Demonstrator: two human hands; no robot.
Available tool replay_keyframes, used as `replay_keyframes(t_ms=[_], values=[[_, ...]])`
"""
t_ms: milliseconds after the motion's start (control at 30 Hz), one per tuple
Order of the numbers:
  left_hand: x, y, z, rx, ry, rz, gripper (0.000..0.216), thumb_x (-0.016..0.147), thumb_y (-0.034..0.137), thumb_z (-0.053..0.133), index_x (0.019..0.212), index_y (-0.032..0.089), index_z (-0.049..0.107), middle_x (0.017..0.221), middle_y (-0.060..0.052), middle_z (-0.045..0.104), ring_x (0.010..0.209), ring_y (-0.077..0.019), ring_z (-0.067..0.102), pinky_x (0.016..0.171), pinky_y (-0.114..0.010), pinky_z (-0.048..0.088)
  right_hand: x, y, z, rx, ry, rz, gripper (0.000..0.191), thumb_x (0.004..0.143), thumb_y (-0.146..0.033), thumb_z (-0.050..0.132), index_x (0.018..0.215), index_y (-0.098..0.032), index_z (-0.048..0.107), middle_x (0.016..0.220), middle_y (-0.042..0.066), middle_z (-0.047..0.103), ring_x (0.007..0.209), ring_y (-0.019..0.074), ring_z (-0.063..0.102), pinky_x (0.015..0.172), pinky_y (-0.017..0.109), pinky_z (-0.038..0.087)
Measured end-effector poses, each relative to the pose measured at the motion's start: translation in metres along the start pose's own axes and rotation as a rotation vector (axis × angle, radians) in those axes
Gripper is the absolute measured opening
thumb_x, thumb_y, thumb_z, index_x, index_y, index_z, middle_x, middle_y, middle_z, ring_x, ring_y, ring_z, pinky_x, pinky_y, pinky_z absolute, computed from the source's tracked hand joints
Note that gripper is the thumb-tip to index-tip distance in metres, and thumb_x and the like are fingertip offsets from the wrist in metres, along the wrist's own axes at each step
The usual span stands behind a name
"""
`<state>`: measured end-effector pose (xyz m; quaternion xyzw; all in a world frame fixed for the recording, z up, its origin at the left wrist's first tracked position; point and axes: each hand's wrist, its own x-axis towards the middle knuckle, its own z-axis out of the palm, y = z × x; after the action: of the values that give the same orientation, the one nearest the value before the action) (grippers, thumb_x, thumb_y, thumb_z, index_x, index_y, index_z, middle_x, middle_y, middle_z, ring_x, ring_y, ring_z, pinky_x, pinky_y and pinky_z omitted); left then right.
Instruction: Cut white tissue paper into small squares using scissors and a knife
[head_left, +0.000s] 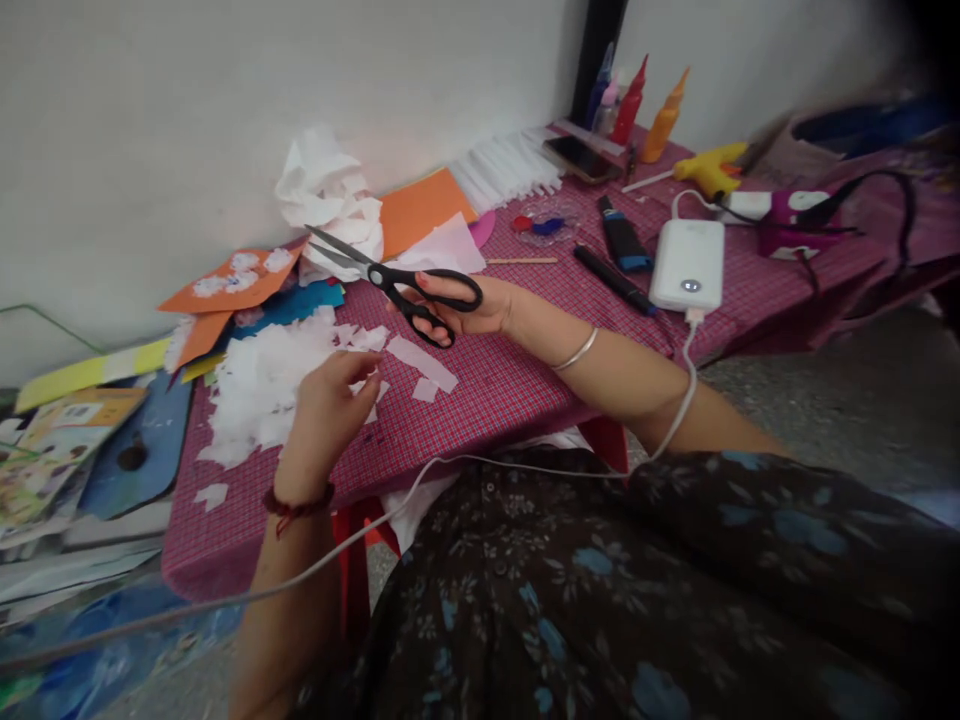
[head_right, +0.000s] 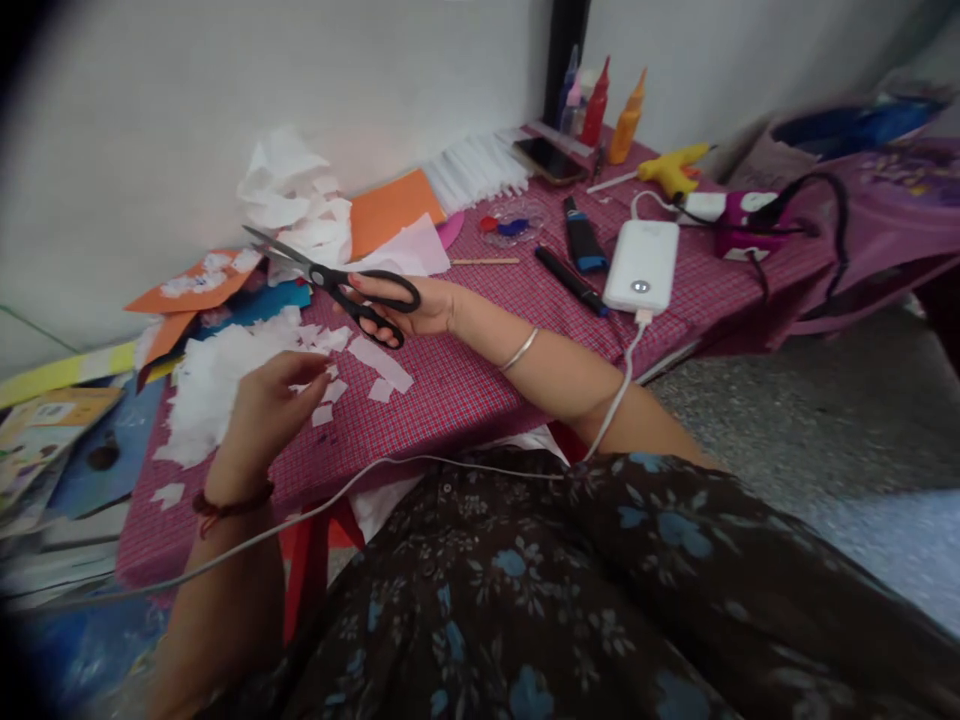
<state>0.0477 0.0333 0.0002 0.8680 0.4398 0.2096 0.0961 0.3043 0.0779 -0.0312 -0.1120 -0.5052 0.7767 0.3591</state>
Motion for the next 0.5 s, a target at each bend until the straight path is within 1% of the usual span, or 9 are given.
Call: replay_keyframes(t_ms=[33, 100, 167, 233, 267, 300, 367, 433, 500], values=[[0.009, 0.001, 0.008, 0.087, -0.091, 0.092, 0.025, 0.087, 0.021, 0.056, 0.106, 0.016, 0.071, 0.103, -0.01, 0.072, 0.09, -0.0233, 0.067, 0.083, -0.037, 0.052, -0.002, -0.002, -0.002, -0.03, 0.033, -0.014, 0.052, 0.086, -0.064, 0.068, 0.103, -0.016, 0.059, 0.068, -0.004, 0.063, 0.052, 0.0082, 0.055, 0.05, 0.021, 0.044], [0.026, 0.002, 0.02, 0.288, -0.226, 0.267, 0.031, 0.087, 0.015, 0.052, 0.112, 0.014, 0.069, 0.106, -0.014, 0.072, 0.099, -0.0279, 0.066, 0.088, -0.042, 0.051, -0.004, -0.006, -0.008, -0.078, 0.099, -0.023, 0.05, 0.091, -0.065, 0.06, 0.102, -0.016, 0.059, 0.065, -0.005, 0.061, 0.049, 0.0078, 0.053, 0.048, 0.021, 0.043], [0.039, 0.003, 0.027, 0.412, -0.346, 0.435, 0.031, 0.089, 0.013, 0.049, 0.112, 0.015, 0.069, 0.106, -0.015, 0.072, 0.103, -0.0301, 0.064, 0.09, -0.044, 0.049, -0.005, -0.01, -0.013, -0.103, 0.158, -0.02, 0.049, 0.096, -0.064, 0.053, 0.103, -0.016, 0.058, 0.065, -0.005, 0.061, 0.048, 0.0078, 0.053, 0.047, 0.021, 0.042], [0.048, 0.003, 0.03, 0.405, -0.448, 0.58, 0.027, 0.092, 0.016, 0.049, 0.109, 0.017, 0.07, 0.108, -0.014, 0.072, 0.105, -0.0299, 0.064, 0.094, -0.046, 0.047, -0.004, -0.011, -0.017, -0.118, 0.196, -0.018, 0.048, 0.099, -0.062, 0.048, 0.108, -0.015, 0.057, 0.065, -0.005, 0.06, 0.049, 0.0079, 0.052, 0.047, 0.021, 0.042], [0.051, 0.002, 0.031, 0.357, -0.478, 0.619, 0.025, 0.093, 0.017, 0.049, 0.106, 0.018, 0.07, 0.108, -0.013, 0.072, 0.106, -0.0294, 0.064, 0.096, -0.047, 0.046, -0.003, -0.011, -0.018, -0.127, 0.212, -0.021, 0.049, 0.1, -0.062, 0.047, 0.11, -0.015, 0.056, 0.065, -0.006, 0.06, 0.049, 0.0079, 0.052, 0.046, 0.02, 0.041], [0.053, 0.001, 0.033, 0.278, -0.487, 0.614, 0.022, 0.092, 0.019, 0.051, 0.101, 0.019, 0.071, 0.107, -0.013, 0.073, 0.105, -0.0288, 0.064, 0.097, -0.047, 0.045, -0.002, -0.011, -0.019, -0.14, 0.229, -0.025, 0.049, 0.099, -0.063, 0.047, 0.11, -0.016, 0.056, 0.064, -0.006, 0.06, 0.049, 0.0079, 0.051, 0.045, 0.02, 0.041], [0.055, -0.003, 0.038, 0.099, -0.45, 0.507, 0.013, 0.087, 0.022, 0.058, 0.088, 0.02, 0.07, 0.097, -0.011, 0.073, 0.098, -0.0275, 0.064, 0.095, -0.046, 0.046, -0.002, -0.011, -0.017, -0.161, 0.247, -0.036, 0.049, 0.096, -0.064, 0.052, 0.108, -0.016, 0.056, 0.063, -0.006, 0.06, 0.048, 0.008, 0.05, 0.044, 0.019, 0.041], [0.057, -0.006, 0.044, -0.027, -0.354, 0.366, 0.008, 0.082, 0.026, 0.063, 0.077, 0.02, 0.065, 0.083, -0.009, 0.07, 0.085, -0.0258, 0.064, 0.088, -0.044, 0.048, -0.001, -0.011, -0.015, -0.176, 0.249, -0.049, 0.05, 0.092, -0.065, 0.059, 0.105, -0.017, 0.056, 0.062, -0.006, 0.06, 0.048, 0.008, 0.05, 0.043, 0.019, 0.041], [0.057, -0.008, 0.046, -0.062, -0.219, 0.266, 0.013, 0.083, 0.029, 0.057, 0.074, 0.02, 0.06, 0.075, -0.007, 0.066, 0.074, -0.0225, 0.062, 0.077, -0.04, 0.049, -0.002, -0.01, -0.011, -0.196, 0.241, -0.056, 0.05, 0.088, -0.065, 0.064, 0.102, -0.018, 0.054, 0.062, -0.006, 0.061, 0.047, 0.0082, 0.051, 0.042, 0.019, 0.041]])
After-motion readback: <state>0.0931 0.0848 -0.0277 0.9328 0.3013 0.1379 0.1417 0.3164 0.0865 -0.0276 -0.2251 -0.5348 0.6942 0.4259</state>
